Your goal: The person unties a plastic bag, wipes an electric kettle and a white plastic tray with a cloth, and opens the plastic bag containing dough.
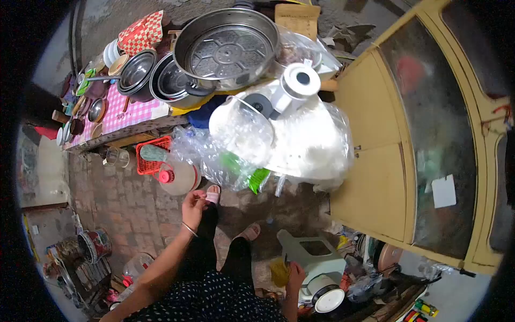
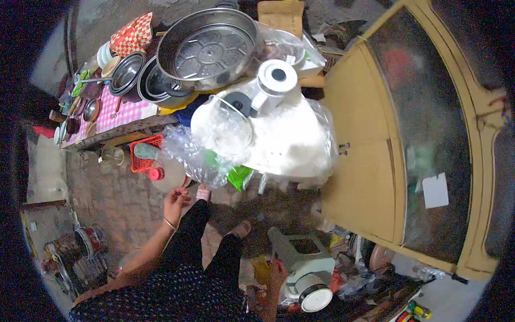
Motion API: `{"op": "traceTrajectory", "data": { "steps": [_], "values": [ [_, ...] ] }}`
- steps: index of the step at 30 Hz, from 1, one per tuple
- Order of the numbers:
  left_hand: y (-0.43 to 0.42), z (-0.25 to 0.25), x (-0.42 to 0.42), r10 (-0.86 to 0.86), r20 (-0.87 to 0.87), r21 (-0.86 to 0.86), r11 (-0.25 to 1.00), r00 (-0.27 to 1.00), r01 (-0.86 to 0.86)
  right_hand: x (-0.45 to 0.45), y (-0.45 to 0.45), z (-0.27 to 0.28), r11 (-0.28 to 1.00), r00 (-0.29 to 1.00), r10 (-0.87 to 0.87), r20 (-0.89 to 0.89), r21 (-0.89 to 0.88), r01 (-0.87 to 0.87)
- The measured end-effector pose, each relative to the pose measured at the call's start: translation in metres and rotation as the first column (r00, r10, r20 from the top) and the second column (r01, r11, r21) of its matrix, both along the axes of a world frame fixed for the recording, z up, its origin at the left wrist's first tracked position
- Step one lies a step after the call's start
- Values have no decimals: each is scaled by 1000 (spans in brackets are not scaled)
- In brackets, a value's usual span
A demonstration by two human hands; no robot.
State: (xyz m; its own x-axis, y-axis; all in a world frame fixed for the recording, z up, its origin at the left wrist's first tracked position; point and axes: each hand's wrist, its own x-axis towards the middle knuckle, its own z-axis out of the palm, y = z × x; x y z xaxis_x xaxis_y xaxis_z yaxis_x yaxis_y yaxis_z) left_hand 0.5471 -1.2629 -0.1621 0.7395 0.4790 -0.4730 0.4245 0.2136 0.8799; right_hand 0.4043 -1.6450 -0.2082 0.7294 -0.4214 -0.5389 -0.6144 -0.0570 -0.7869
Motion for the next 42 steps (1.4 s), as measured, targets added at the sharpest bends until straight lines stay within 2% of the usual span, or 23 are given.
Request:
{"op": "traceTrajectory", "data": {
  "steps": [5,9,11,12,14,17,19,20,21,23,24,26,27,29,31,32,33,34,35,37,38,39,42],
  "values": [
    [55,16,24,30,32,11,999,999,-30,130,74,47,941,947,322,-19,-101,-322],
    [100,31,56,41,86,57,997,995,-46,181,126,67,919,917,394,55,-47,-392],
    [119,37,73,21,134,31,999,991,-26,197,142,81,848,849,525,50,-108,-518],
    [124,43,82,2,134,52,999,991,-9,203,146,80,849,851,523,49,-112,-516],
    [130,52,102,-35,151,95,995,988,21,218,147,75,792,815,579,32,-260,-552],
    [115,58,132,-138,258,169,981,956,96,252,160,104,802,811,585,24,-165,-574],
    [96,75,152,-289,160,219,943,944,252,270,159,106,757,776,631,7,-223,-614],
    [84,77,162,-353,160,236,920,922,312,279,160,106,766,773,634,28,-165,-622],
    [71,85,173,-430,146,331,870,891,366,287,160,104,770,770,636,50,-105,-629],
    [46,89,189,-507,71,373,812,859,449,297,155,87,736,735,676,45,-78,-672],
    [34,79,193,-496,57,379,813,866,441,302,158,83,709,708,705,47,-57,-703],
    [17,56,200,-461,19,608,710,887,355,311,163,90,682,681,731,34,-19,-731],
    [18,54,195,-448,0,610,709,894,355,313,164,94,661,661,751,12,4,-751],
    [26,51,187,-557,-190,473,669,808,573,311,151,76,620,620,784,6,-11,-784],
    [44,38,154,-371,32,409,852,928,327,311,139,68,590,590,807,-14,-26,-807],
    [61,50,138,-170,-114,-29,985,979,168,312,134,68,586,585,810,-40,13,-810],
    [75,56,123,39,-81,-12,999,996,-40,314,130,70,580,576,814,-67,51,-813],
    [94,63,107,103,-129,11,995,986,-102,318,129,72,565,560,821,-115,22,-825],
    [110,63,93,223,-170,-86,967,960,-240,320,128,71,548,540,833,-118,38,-836],
    [134,63,69,347,-184,-179,908,920,-379,324,128,67,568,565,817,-117,-4,-823],
    [142,62,62,371,-188,-170,900,909,-402,328,128,69,498,507,856,-102,-105,-861],
    [148,58,56,424,-214,-193,865,880,-464,330,136,78,480,488,867,-103,-98,-872],
    [167,41,38,496,-242,-237,803,834,-546,334,150,89,508,514,838,-183,-81,-858]
  ]
}}
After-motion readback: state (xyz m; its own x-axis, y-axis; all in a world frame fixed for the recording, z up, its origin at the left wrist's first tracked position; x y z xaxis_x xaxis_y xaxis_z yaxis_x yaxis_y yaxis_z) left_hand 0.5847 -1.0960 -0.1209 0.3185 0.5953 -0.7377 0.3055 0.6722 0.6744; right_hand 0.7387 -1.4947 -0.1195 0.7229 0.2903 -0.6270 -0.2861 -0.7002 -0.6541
